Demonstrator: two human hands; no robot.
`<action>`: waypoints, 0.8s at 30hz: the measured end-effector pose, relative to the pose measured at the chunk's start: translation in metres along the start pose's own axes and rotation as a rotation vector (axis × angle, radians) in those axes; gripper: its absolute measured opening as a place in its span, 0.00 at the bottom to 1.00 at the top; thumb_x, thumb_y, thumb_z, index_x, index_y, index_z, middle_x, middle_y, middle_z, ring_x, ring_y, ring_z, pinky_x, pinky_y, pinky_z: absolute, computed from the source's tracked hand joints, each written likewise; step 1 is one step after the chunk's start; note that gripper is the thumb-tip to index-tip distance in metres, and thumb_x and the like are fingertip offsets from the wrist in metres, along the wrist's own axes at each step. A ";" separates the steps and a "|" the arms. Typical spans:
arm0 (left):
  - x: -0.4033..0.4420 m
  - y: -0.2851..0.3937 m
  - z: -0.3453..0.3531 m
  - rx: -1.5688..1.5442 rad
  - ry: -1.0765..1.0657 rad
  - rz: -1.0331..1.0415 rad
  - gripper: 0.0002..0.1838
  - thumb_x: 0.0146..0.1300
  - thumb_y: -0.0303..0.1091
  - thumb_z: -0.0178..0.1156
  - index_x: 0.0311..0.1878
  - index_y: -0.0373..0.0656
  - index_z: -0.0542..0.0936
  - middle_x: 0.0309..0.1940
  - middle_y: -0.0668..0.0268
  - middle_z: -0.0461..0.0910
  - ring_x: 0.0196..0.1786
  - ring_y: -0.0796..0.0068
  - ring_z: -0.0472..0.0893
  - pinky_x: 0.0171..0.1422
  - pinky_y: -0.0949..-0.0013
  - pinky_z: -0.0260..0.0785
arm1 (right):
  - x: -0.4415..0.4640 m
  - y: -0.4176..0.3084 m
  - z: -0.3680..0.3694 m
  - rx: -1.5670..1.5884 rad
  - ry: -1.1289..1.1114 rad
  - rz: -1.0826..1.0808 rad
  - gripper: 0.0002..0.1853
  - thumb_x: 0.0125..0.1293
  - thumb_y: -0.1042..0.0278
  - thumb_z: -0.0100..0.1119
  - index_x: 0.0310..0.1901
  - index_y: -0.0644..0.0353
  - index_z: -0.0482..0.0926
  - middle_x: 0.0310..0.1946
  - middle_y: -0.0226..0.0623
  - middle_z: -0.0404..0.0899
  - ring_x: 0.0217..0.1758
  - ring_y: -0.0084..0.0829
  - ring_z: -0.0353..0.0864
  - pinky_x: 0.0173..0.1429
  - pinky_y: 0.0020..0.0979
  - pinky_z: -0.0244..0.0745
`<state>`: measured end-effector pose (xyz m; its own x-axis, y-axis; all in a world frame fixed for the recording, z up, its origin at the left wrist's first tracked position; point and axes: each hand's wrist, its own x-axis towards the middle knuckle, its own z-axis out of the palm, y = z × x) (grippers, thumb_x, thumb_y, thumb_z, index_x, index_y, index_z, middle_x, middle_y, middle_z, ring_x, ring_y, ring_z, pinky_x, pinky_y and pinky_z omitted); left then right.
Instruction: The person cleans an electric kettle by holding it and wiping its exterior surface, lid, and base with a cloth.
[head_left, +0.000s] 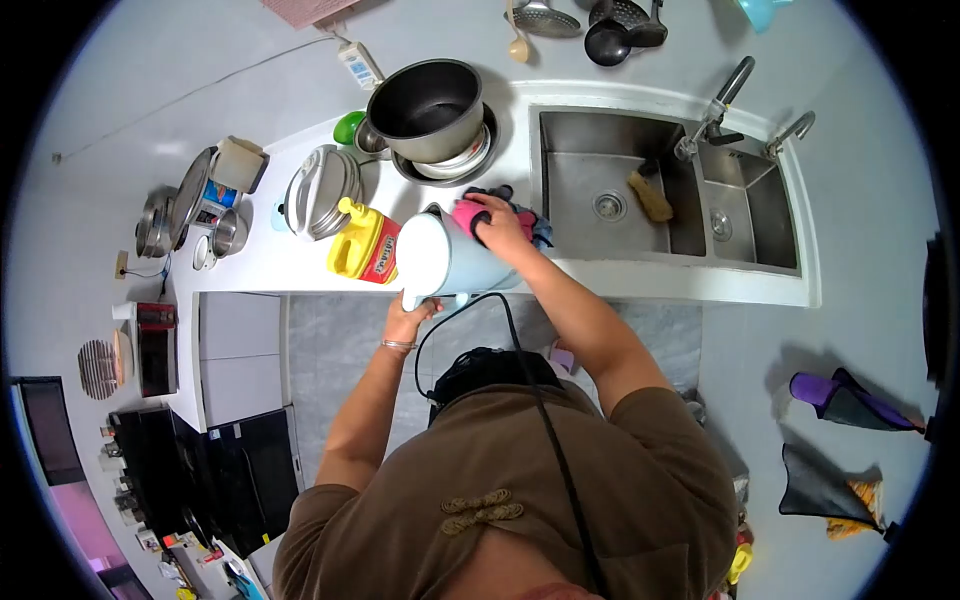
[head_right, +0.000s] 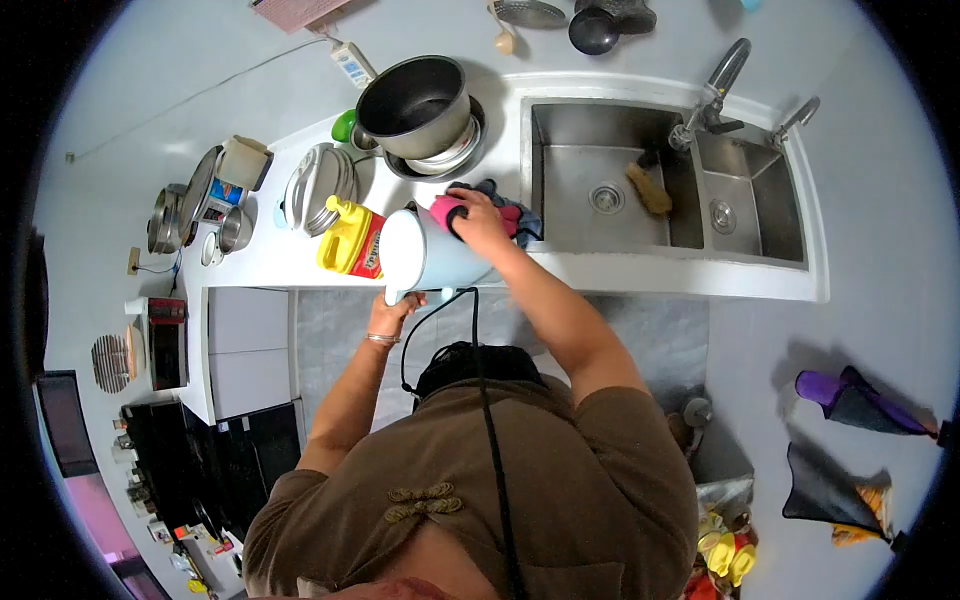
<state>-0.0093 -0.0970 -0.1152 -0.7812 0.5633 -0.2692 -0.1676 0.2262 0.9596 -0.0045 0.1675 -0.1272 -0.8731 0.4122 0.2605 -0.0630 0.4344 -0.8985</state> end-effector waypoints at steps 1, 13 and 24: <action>-0.002 0.001 0.002 -0.023 0.016 0.003 0.12 0.53 0.26 0.55 0.41 0.34 0.75 0.30 0.61 0.81 0.33 0.76 0.80 0.36 0.74 0.70 | 0.004 0.028 0.007 0.081 -0.021 0.122 0.22 0.62 0.51 0.56 0.52 0.55 0.82 0.58 0.36 0.77 0.63 0.41 0.72 0.67 0.37 0.65; -0.007 0.000 -0.005 0.036 -0.006 -0.086 0.12 0.55 0.29 0.58 0.42 0.35 0.77 0.32 0.62 0.83 0.30 0.79 0.77 0.35 0.76 0.71 | -0.003 0.015 0.006 -0.089 0.005 -0.093 0.20 0.55 0.61 0.60 0.51 0.53 0.83 0.56 0.38 0.77 0.57 0.48 0.73 0.64 0.41 0.66; -0.005 0.001 -0.010 0.141 -0.044 -0.071 0.13 0.55 0.26 0.60 0.44 0.34 0.79 0.32 0.62 0.84 0.33 0.77 0.81 0.37 0.73 0.74 | 0.044 -0.028 -0.008 0.105 -0.521 -0.359 0.16 0.69 0.63 0.50 0.55 0.56 0.78 0.54 0.45 0.79 0.56 0.45 0.78 0.62 0.39 0.71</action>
<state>-0.0114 -0.1079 -0.1120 -0.7428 0.5756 -0.3419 -0.1324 0.3743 0.9178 -0.0372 0.1797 -0.0882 -0.9077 -0.1994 0.3693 -0.4190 0.3816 -0.8239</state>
